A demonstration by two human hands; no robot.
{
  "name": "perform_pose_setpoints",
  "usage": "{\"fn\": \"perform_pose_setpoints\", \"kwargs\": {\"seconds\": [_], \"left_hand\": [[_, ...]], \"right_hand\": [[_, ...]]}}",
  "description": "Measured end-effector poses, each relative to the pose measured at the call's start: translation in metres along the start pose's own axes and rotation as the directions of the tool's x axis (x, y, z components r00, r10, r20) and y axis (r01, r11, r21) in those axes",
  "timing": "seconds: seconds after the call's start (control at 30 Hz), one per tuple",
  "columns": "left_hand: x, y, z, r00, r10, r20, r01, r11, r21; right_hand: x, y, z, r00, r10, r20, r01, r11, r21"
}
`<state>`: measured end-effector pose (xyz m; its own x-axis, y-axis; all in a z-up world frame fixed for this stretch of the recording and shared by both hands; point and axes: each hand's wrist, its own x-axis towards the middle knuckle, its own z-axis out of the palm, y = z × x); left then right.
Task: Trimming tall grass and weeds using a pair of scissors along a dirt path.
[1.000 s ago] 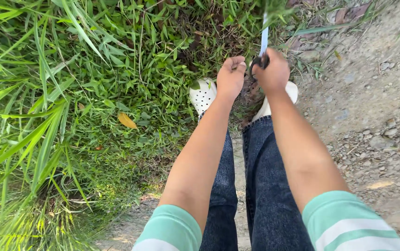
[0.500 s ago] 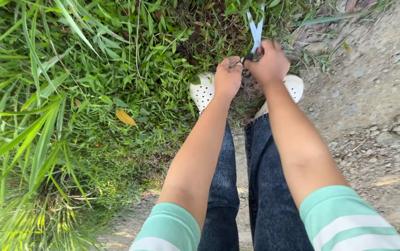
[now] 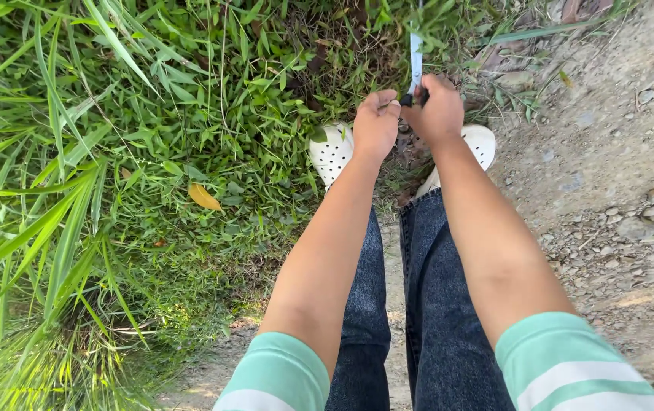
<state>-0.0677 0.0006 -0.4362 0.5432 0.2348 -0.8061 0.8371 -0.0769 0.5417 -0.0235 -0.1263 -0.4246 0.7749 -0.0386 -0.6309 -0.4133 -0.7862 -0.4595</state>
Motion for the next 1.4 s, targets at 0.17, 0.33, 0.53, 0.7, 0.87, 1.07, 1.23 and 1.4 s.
{"fn": "perform_pose_setpoints", "kwargs": {"seconds": [0.17, 0.33, 0.53, 0.7, 0.87, 1.07, 1.23, 1.4], "left_hand": [[0.001, -0.010, 0.000, 1.000, -0.005, 0.011, 0.005, 1.000, -0.015], [-0.004, -0.005, -0.006, 1.000, -0.018, 0.018, 0.018, 1.000, 0.003], [-0.004, -0.009, -0.001, 0.998, -0.059, -0.008, 0.059, 0.998, -0.037], [-0.008, -0.004, 0.004, 0.997, -0.075, -0.012, 0.074, 0.994, -0.079], [0.003, -0.023, 0.013, 0.999, -0.047, -0.014, 0.044, 0.989, -0.143], [0.000, -0.026, 0.020, 1.000, -0.025, -0.006, 0.025, 0.997, -0.075], [-0.002, -0.005, 0.028, 0.999, -0.033, 0.010, 0.033, 0.999, 0.014], [-0.003, 0.024, 0.028, 0.987, -0.149, 0.066, 0.152, 0.988, -0.039]], "right_hand": [[0.016, -0.010, -0.010, 0.991, -0.115, -0.063, 0.109, 0.990, -0.092], [0.047, -0.029, -0.022, 0.987, -0.155, -0.035, 0.147, 0.974, -0.170], [0.050, -0.007, -0.008, 0.987, -0.157, 0.011, 0.157, 0.978, -0.137], [0.017, -0.020, -0.018, 0.988, -0.139, -0.060, 0.138, 0.990, -0.030], [-0.009, 0.004, -0.017, 0.972, -0.057, -0.229, 0.077, 0.994, 0.082], [0.013, 0.035, -0.038, 0.960, 0.041, -0.276, -0.011, 0.994, 0.107], [0.067, 0.013, -0.073, 0.985, -0.029, -0.171, 0.046, 0.994, 0.096], [0.090, -0.008, -0.083, 0.987, 0.132, 0.095, -0.162, 0.826, 0.541]]}}
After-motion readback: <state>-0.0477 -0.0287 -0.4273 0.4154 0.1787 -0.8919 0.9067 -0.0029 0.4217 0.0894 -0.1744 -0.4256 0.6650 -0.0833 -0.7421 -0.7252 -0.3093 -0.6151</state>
